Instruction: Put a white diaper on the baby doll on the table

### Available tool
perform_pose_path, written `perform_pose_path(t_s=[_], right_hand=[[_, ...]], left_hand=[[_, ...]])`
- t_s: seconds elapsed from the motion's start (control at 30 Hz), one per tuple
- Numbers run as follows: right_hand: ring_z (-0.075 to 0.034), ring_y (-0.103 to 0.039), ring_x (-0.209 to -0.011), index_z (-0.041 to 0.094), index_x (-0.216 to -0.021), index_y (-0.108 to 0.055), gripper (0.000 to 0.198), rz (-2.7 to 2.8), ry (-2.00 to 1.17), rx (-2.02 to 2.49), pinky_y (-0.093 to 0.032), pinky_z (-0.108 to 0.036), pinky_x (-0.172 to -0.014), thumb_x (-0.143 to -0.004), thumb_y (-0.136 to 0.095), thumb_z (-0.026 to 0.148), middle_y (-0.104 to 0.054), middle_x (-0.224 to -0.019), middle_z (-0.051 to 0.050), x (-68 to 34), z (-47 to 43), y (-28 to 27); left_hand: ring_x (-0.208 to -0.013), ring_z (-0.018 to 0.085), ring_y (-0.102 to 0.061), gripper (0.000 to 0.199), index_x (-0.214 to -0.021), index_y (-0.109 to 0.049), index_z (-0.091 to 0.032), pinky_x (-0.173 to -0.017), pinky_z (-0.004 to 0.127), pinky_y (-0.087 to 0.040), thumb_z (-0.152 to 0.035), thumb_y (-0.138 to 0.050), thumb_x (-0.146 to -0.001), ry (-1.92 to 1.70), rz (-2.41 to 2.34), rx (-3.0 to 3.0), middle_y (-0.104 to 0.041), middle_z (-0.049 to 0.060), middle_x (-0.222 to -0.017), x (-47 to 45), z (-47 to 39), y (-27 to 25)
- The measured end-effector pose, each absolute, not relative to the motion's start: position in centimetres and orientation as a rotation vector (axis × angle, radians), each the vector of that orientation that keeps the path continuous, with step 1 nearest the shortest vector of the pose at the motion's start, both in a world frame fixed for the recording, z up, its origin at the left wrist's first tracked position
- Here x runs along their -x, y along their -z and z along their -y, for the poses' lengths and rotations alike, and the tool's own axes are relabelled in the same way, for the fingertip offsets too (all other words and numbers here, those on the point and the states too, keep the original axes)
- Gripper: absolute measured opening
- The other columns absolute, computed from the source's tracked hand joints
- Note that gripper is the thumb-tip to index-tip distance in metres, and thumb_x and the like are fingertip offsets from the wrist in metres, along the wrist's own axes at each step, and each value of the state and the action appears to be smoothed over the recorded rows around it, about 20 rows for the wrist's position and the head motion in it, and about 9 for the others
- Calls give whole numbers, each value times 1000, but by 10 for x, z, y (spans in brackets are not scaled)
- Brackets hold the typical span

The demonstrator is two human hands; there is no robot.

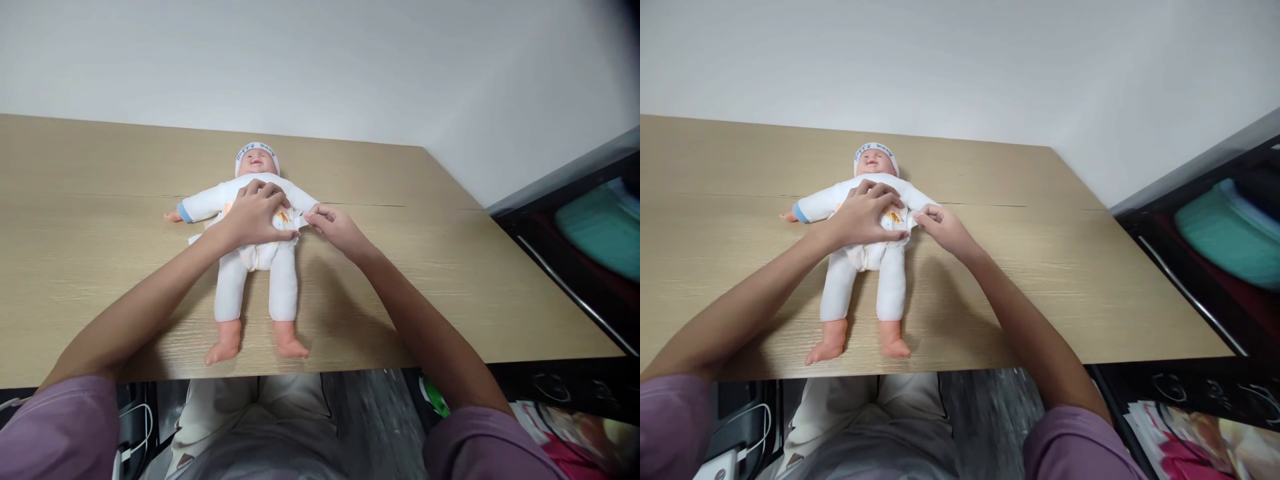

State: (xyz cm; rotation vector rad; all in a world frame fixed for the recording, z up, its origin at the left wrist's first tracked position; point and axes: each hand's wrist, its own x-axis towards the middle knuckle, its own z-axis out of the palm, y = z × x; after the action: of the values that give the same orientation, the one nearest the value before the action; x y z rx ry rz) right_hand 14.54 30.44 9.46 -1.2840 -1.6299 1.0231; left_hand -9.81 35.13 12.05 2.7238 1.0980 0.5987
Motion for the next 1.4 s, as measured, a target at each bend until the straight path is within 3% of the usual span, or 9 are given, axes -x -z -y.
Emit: perform_pose_path(t_s=[0.27,0.4,0.57,0.7,0.83,0.93,1.03,1.23,1.4], right_hand=[[-16,-52,-66,26,-83,-58,42,1710,-1046,1257,-41,-31,-62,-95,-72,65,-59,-75,2,-103,-336,-94],[-18,-55,-68,26,-100,-69,34,1749,-726,1290,-48,-33,-65,-99,-73,60,-67,-81,1,-105,-321,-88],[-29,-74,-118,28,-132,-78,34,1834,-339,1123,-61,-48,-108,-110,-64,50,-78,-135,-10,-111,-296,-76],[-33,-59,-158,31,-157,-71,51,1990,-259,1008,-43,-61,-136,-119,-43,50,-68,-164,-10,-116,-287,-60],[-33,-46,-171,29,-176,-52,64,2132,-278,922,-36,-62,-142,-120,-37,57,-54,-180,-9,-122,-286,-49],[-32,-44,-172,32,-179,-48,65,2152,-290,897,-36,-63,-142,-121,-33,59,-51,-183,-6,-124,-287,-49],[-31,-46,-172,34,-178,-49,63,2136,-306,856,-37,-61,-143,-122,-32,56,-53,-181,-5,-125,-287,-51],[-35,-54,-165,33,-170,-59,62,2070,-214,988,-43,-60,-138,-120,-32,58,-62,-173,-8,-118,-276,-62],[-35,-73,-119,28,-139,-75,40,1932,-116,1033,-59,-57,-110,-116,-50,49,-77,-130,-14,-89,-284,-92]], left_hand=[[-140,44,-54,56,-123,-74,-23,-121,63,-45,-61,-87,-84,-623,-1104,-2720,-72,13,-144,98,-351,-120],[-140,44,-55,53,-124,-73,-24,-122,61,-45,-53,-87,-83,-645,-1111,-2694,-73,11,-145,97,-349,-120],[-143,45,-54,54,-128,-70,-24,-120,62,-45,-50,-85,-83,-633,-1120,-2690,-73,12,-148,97,-349,-118],[-145,45,-54,61,-133,-69,-24,-123,64,-43,-57,-86,-85,-622,-1113,-2675,-71,14,-150,97,-351,-118],[-146,47,-53,74,-143,-66,-24,-124,66,-43,-58,-89,-81,-637,-1074,-2621,-70,15,-152,101,-351,-124],[-146,40,-59,73,-151,-61,-22,-125,57,-48,-62,-80,-92,-787,-901,-2489,-68,15,-157,113,-349,-128],[-143,33,-65,50,-145,-61,-23,-124,50,-50,-59,-59,-110,-1073,-920,-2363,-70,16,-153,140,-346,-120],[-113,29,-69,38,-121,-64,-25,-109,47,-55,-61,-56,-110,-1154,-1341,-2284,-75,12,-128,221,-343,-77],[-103,32,-65,39,-100,-63,-25,-102,48,-52,-63,-57,-103,-767,-1456,-2403,-74,12,-106,254,-343,-64]])
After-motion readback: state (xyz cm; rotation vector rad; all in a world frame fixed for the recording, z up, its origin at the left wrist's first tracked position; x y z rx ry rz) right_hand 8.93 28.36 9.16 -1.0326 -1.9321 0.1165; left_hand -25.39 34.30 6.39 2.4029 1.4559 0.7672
